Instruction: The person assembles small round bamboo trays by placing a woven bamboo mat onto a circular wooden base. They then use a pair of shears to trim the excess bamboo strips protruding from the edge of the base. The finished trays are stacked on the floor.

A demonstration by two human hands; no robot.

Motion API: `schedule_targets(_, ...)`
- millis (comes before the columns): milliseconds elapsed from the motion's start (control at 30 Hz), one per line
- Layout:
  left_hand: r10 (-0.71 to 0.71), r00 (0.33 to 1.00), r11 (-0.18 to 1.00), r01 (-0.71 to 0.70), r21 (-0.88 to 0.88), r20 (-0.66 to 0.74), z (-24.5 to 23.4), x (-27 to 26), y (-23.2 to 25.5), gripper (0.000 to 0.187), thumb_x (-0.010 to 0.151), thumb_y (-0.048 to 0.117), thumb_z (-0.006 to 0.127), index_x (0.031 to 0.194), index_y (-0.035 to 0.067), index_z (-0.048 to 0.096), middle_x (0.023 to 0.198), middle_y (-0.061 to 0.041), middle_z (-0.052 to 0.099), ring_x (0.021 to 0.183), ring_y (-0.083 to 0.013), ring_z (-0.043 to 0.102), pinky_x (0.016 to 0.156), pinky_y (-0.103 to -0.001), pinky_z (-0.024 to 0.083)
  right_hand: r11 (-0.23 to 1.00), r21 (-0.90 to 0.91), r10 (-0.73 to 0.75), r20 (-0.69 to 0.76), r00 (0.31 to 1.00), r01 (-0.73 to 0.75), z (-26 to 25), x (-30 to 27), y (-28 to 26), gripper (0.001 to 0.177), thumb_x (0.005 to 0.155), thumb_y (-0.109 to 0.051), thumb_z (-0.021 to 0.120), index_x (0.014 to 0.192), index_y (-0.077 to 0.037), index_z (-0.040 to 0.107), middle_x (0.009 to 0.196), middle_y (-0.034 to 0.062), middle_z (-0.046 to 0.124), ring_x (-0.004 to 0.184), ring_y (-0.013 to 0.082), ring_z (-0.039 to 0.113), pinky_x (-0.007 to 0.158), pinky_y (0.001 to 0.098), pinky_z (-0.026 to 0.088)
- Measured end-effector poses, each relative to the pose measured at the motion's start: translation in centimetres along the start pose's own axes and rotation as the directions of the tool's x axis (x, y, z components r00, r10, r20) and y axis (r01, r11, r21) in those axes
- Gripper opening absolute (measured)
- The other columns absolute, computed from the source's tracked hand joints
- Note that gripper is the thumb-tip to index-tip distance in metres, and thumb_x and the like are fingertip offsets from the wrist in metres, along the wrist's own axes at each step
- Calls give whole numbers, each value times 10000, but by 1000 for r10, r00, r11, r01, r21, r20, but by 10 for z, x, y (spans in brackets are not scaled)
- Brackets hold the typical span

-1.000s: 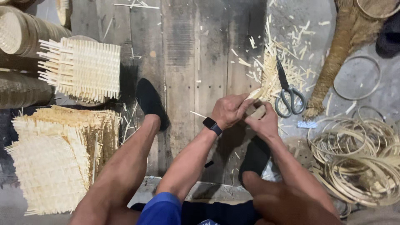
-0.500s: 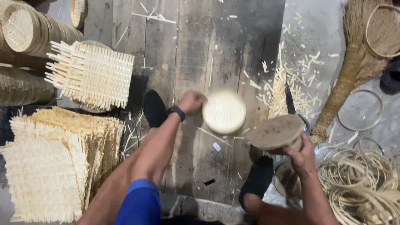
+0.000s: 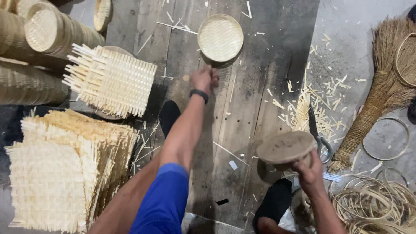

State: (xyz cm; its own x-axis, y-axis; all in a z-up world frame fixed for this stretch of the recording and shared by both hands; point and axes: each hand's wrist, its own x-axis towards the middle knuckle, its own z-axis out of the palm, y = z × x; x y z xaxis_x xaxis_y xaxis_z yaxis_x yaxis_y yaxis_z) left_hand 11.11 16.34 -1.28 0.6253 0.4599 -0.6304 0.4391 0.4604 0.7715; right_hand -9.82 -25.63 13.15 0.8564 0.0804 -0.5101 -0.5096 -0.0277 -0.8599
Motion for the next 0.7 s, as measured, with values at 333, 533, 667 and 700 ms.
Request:
schedule_targets(333, -243, 903, 969, 209, 131, 354, -34, -201, -121, 450, 931, 377, 710, 1139, -18, 764, 1093, -127, 785, 937, -184, 736, 833, -343, 581, 759, 630, -65, 324, 944, -163, 48, 27, 29, 690, 931, -342, 633, 1464, 67, 477, 1403, 244, 601, 1298, 323, 622, 1111, 445, 506)
schedule_targets(533, 105, 930, 751, -307, 584, 353, -41, -176, -90, 400, 898, 307, 708, 1155, 10, 785, 1062, -126, 810, 955, -186, 736, 871, -325, 579, 935, 188, 293, 76, 953, -302, 51, 37, 62, 421, 985, -294, 623, 1240, 40, 618, 1078, 153, 718, 895, 252, 718, 776, 381, 607)
schedule_targets(667, 706, 547, -89, -561, 823, 449, -117, -122, 9, 515, 959, 346, 690, 1376, 51, 628, 1375, -233, 639, 1283, -412, 576, 1102, -516, 453, 917, 252, 295, 95, 951, -309, 59, 31, 72, 390, 1071, -310, 584, 1215, 52, 610, 1058, 214, 706, 791, 265, 701, 594, 293, 493)
schedule_targets(700, 480, 862, -9, -183, 983, 164, -136, -109, 38, 512, 921, 358, 682, 1359, 100, 627, 1341, -199, 658, 1282, -403, 587, 1068, -532, 459, 915, 242, 308, 99, 946, -323, 61, 27, 72, 391, 1063, -319, 584, 1210, 42, 616, 1047, 222, 704, 790, 276, 702, 584, 302, 484)
